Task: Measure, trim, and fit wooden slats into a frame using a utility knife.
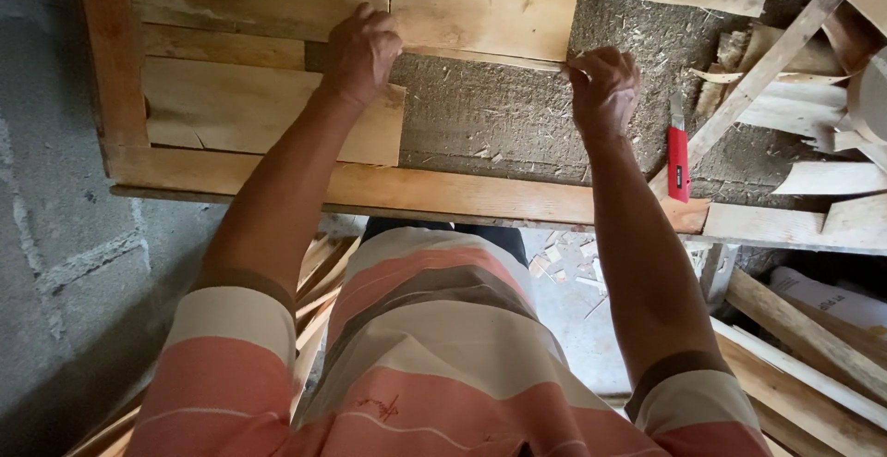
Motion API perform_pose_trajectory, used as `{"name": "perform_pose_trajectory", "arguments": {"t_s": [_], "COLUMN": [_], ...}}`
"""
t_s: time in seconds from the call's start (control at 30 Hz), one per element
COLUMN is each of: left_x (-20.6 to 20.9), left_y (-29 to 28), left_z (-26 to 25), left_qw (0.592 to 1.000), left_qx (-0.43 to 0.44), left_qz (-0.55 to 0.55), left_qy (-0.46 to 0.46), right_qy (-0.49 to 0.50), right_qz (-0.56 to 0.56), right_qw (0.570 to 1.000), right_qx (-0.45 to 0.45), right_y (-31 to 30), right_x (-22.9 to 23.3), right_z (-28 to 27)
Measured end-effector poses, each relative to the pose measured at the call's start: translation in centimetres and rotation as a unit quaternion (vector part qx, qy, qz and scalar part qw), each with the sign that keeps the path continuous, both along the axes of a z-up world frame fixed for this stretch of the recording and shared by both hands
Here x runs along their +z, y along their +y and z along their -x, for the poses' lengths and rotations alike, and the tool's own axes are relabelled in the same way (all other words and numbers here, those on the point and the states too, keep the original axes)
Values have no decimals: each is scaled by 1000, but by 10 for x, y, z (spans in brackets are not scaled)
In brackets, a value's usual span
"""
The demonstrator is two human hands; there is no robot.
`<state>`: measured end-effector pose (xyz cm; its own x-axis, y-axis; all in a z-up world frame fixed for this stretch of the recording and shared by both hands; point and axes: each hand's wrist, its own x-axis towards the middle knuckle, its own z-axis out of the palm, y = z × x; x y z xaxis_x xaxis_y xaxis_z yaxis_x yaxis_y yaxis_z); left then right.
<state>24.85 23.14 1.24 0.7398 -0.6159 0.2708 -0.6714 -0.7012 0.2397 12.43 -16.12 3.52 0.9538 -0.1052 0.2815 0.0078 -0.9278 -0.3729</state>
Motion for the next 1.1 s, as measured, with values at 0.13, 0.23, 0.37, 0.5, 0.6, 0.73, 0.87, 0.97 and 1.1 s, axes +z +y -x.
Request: {"name": "perform_pose_trajectory", "arguments": {"t_s": [0.13, 0.23, 0.37, 0.5, 0.6, 0.73, 0.87, 0.97, 1.1], "left_x": [14, 24, 14, 26, 30, 30, 13, 4, 4], "left_y": [0, 0, 7, 10, 9, 7, 7, 7, 5], "left_z": [-3, -8, -19, -21, -21, -16, -17, -18, -18], "left_qw": [999, 999, 996, 971, 965, 988, 994, 995, 998], "left_qx": [-12, -16, 0, 54, 48, 5, -21, -37, -39], "left_qz": [31, 24, -12, 59, 89, 60, 79, 83, 46], "left_qy": [12, 24, 89, 225, 244, 141, 70, 44, 23], "right_qy": [-13, -2, -9, -29, -16, -7, -5, 7, -25], "right_qz": [-12, -22, -27, -10, -18, 1, -4, 10, 51], "right_qw": [1000, 1000, 1000, 999, 1000, 1000, 999, 998, 992], "right_qx": [7, -1, -7, 22, 7, 20, 36, 54, 109], "right_y": [-4, -3, 1, 3, -7, -5, -13, -15, -31], "right_x": [-17, -18, -9, 1, -20, -10, -19, -10, -3], "right_z": [-2, 0, 0, -1, -2, -4, -5, -7, -7]}}
